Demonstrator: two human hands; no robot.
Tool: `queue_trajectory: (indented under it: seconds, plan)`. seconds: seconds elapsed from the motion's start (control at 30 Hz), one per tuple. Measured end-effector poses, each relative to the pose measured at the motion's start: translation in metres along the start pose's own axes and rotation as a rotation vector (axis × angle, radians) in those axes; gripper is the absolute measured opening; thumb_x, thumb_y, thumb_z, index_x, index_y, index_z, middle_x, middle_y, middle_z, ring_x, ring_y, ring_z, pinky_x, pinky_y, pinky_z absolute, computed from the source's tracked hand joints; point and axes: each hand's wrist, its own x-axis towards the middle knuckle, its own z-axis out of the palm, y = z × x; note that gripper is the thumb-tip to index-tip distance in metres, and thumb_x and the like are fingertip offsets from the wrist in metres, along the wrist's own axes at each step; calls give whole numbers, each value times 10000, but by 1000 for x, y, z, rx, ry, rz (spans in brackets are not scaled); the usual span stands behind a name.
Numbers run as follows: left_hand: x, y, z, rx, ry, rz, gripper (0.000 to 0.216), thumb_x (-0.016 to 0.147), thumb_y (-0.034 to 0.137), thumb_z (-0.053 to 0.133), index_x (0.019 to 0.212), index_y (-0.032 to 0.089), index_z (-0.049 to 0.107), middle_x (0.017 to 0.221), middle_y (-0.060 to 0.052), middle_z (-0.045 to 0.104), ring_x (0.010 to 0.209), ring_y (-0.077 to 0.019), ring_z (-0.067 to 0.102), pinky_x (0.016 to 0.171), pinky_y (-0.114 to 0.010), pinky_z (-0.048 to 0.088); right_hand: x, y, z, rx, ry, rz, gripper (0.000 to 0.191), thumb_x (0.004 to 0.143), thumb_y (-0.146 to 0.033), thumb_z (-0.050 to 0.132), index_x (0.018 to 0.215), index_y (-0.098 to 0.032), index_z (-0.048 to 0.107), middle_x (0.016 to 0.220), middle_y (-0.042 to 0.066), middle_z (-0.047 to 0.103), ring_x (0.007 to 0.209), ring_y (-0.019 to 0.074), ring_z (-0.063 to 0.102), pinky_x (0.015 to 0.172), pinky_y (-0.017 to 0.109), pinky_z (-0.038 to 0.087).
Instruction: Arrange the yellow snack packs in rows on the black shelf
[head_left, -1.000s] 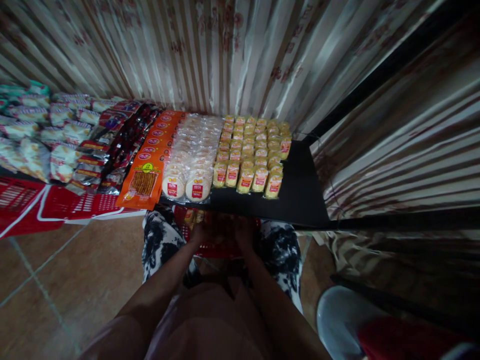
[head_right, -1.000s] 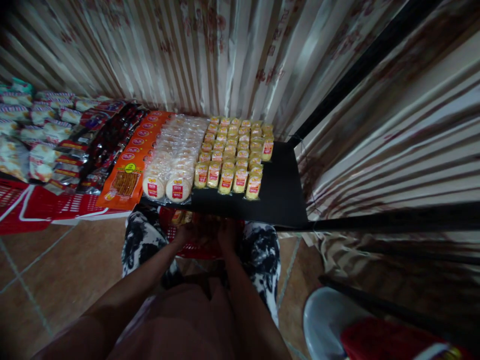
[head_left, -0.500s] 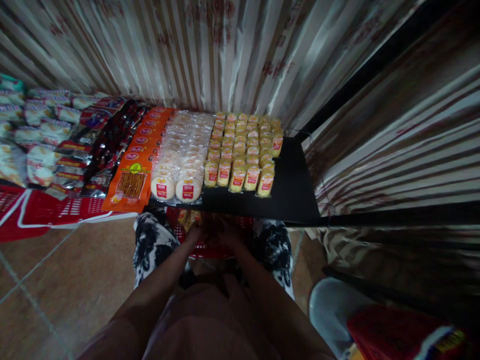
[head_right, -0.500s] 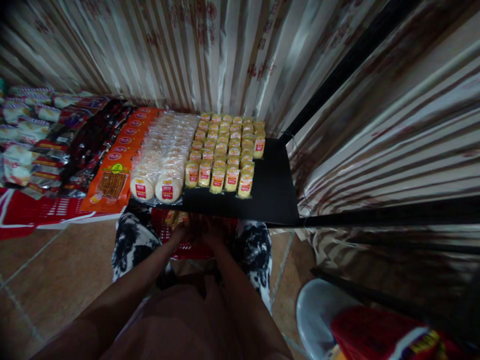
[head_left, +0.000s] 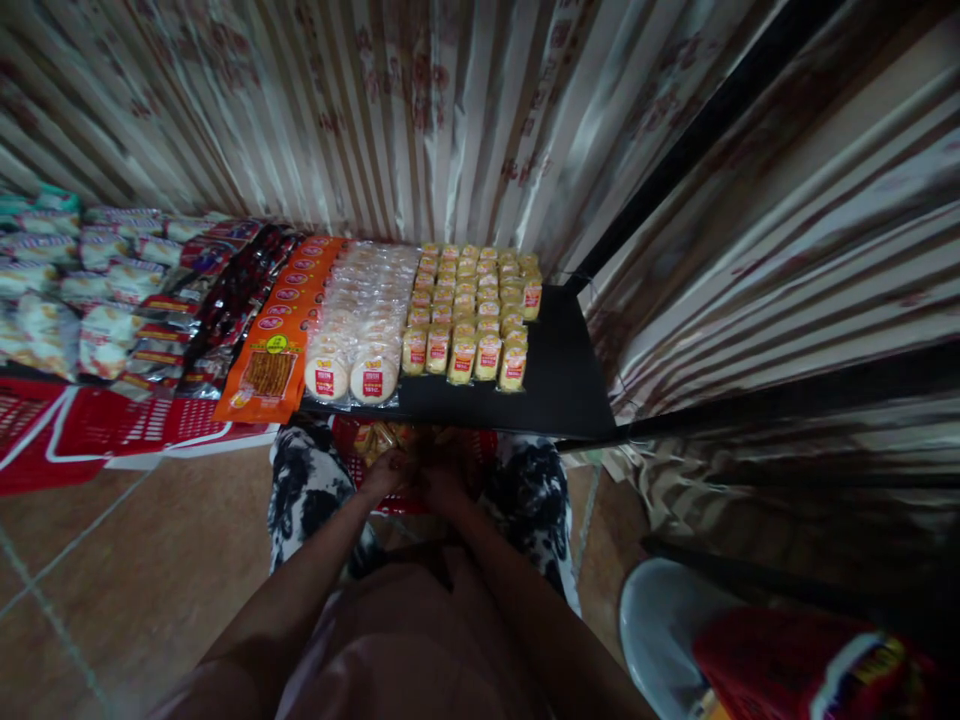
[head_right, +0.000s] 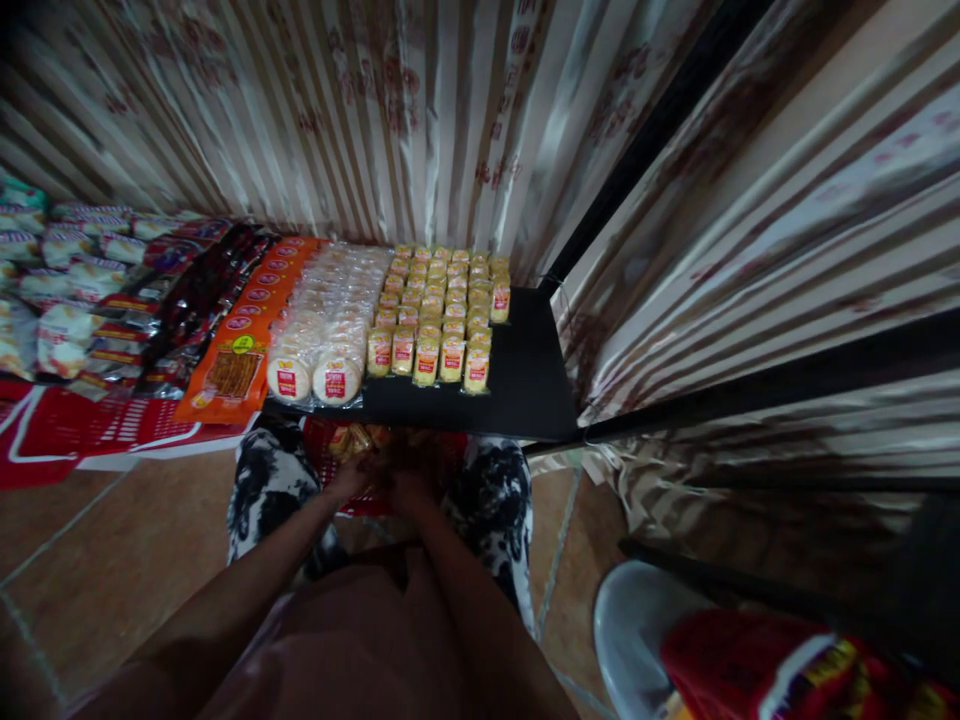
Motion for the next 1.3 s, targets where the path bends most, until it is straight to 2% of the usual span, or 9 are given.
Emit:
queue_trajectory:
  seconds: [0.13, 0.2, 0.37, 0.6, 0.73, 0.83, 0.97, 1.1, 1.3]
  plan:
    - [-16, 9, 0, -62, -219, 45, 402, 627, 338, 693, 970, 144, 616, 814, -51, 674, 734, -150, 599, 710, -275, 486, -6, 4, 3, 67, -37, -22, 249, 819, -214, 482, 970, -178, 677, 990, 90, 694, 926, 202, 626, 777, 259, 422]
    - [-22, 14, -1, -25, -247, 83, 435, 621, 378, 700, 980, 146, 624, 854, -64, 680, 784, -167, 604, 757, -296, 484, -8, 6, 4, 96, -45, -19, 244, 781, -196, 532, 977, -168, 675, 992, 95, 695, 927, 208, 629, 762, 250, 427]
    - [-29, 20, -3, 106, -148, 119, 438, 647, 473, 652, 925, 134, 658, 971, -113, 670, 916, -245, 596, 853, -371, 450, -8, 4, -1, 125, 27, -6, 326, 748, -47, 475, 998, -131, 667, 1028, 120, 683, 960, 199, 619, 816, 251, 418]
    - [-35, 20, -7, 95, -17, 45, 391, 726, 493, 559, 933, 184, 677, 1213, -89, 593, 1274, -244, 385, 1078, -361, 242, -22, 3, -24, 195, 226, 2, 273, 766, -76, 460, 900, -169, 678, 966, 86, 693, 926, 194, 609, 838, 285, 417]
    - [-40, 24, -5, 11, -99, 4, 387, 750, 464, 526, 935, 159, 674, 1110, -92, 651, 1084, -253, 561, 975, -378, 391, -33, 9, -49, 315, 371, -28, 222, 743, -86, 483, 827, -176, 668, 892, 59, 695, 873, 176, 615, 812, 281, 434]
    - [-46, 32, 1, -45, -136, 71, 324, 696, 346, 610, 960, 168, 671, 1077, -75, 667, 1033, -236, 587, 937, -356, 431, -39, 14, -66, 434, 429, -82, 194, 734, -112, 483, 803, -181, 650, 854, 43, 689, 823, 165, 619, 782, 282, 449]
    - [-56, 50, 9, -140, -176, 211, 378, 643, 250, 660, 1014, 174, 647, 1056, -60, 672, 1022, -218, 587, 896, -322, 456, -44, 22, -80, 641, 398, -80, 138, 732, -213, 496, 777, -181, 622, 721, 12, 662, 675, 140, 598, 653, 257, 466]
    - [-68, 71, 13, -130, -180, 246, 337, 640, 276, 663, 950, 148, 634, 876, -51, 693, 827, -186, 626, 744, -276, 488, -49, 22, -89, 858, 333, -30, 142, 702, -288, 524, 751, -175, 596, 598, -27, 600, 553, 108, 544, 523, 214, 427]
    - [-78, 86, 21, -189, -151, 222, 319, 660, 383, 636, 870, 146, 596, 801, -44, 677, 676, -144, 602, 615, -239, 462, -62, 9, -101, 1113, 377, 24, 353, 704, -481, 560, 878, -176, 600, 662, -14, 620, 589, 122, 570, 539, 228, 441]
